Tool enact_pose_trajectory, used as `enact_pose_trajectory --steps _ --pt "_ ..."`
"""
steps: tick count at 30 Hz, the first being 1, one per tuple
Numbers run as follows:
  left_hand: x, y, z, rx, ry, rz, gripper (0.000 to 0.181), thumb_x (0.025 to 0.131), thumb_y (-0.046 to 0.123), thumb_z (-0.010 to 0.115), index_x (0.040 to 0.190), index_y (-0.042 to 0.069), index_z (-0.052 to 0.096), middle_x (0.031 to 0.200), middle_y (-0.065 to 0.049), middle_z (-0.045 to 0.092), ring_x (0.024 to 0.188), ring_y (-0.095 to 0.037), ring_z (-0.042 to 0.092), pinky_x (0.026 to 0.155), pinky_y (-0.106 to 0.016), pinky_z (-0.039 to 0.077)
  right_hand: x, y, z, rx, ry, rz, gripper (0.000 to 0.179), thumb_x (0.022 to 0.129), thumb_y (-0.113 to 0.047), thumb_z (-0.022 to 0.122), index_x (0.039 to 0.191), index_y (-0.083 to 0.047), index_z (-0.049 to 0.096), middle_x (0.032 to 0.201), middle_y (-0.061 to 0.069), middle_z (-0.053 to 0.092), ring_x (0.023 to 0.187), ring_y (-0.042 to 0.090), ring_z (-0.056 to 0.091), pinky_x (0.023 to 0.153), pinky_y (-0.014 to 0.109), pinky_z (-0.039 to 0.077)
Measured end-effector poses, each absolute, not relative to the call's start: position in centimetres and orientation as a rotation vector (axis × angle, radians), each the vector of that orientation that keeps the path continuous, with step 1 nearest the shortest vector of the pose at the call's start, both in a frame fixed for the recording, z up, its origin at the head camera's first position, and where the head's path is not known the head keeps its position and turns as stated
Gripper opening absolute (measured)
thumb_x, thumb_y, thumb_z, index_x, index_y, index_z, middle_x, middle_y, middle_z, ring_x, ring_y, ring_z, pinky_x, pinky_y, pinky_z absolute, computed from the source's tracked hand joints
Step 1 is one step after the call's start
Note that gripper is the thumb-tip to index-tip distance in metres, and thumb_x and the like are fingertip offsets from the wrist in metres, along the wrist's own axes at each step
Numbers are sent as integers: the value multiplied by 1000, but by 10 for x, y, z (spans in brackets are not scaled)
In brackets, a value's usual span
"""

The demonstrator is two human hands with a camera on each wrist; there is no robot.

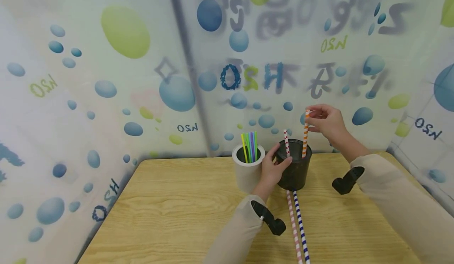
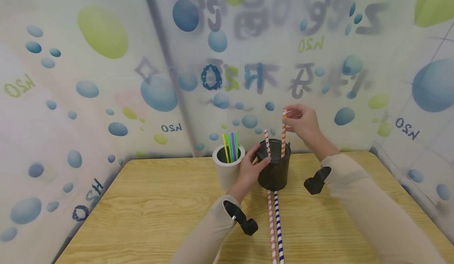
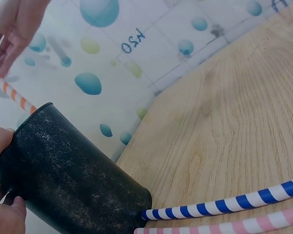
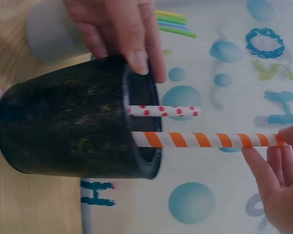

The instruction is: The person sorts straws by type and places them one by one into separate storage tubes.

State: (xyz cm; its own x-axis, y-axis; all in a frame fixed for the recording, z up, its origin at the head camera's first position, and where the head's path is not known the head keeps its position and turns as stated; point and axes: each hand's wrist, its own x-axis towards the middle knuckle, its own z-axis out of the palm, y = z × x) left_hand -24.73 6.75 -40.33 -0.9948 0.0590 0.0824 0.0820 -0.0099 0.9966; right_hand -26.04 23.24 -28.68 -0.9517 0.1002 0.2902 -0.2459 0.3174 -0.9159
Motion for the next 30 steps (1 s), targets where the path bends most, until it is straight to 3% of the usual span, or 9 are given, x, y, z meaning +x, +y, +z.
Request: enact_pose_trajectory --steps 11,20,30 --pt "-245 65 -402 -204 -2221 -2171 53 83 16 69 132 19 50 136 -1 45 127 -22 37 101 -38 35 -271 226 -325 135 -2428 1716 39 87 -4 60 123 7 48 96 14 49 75 8 56 66 29 54" --pt "-246 67 -402 -187 -2182 -2228 55 82 12 69 133 16 49 137 -2 44 127 -22 36 102 -39 33 -279 213 -337 136 -2505 1768 40 89 -3 57 125 8 45 106 22 49 92 31 56 72 34 54" --pt "-248 66 -404 -213 -2171 -2242 56 82 11 69 134 14 47 137 -2 43 127 -22 36 102 -39 33 -286 210 -346 129 -2497 1773 40 88 -6 60 123 7 48 101 20 51 85 25 59 71 33 54"
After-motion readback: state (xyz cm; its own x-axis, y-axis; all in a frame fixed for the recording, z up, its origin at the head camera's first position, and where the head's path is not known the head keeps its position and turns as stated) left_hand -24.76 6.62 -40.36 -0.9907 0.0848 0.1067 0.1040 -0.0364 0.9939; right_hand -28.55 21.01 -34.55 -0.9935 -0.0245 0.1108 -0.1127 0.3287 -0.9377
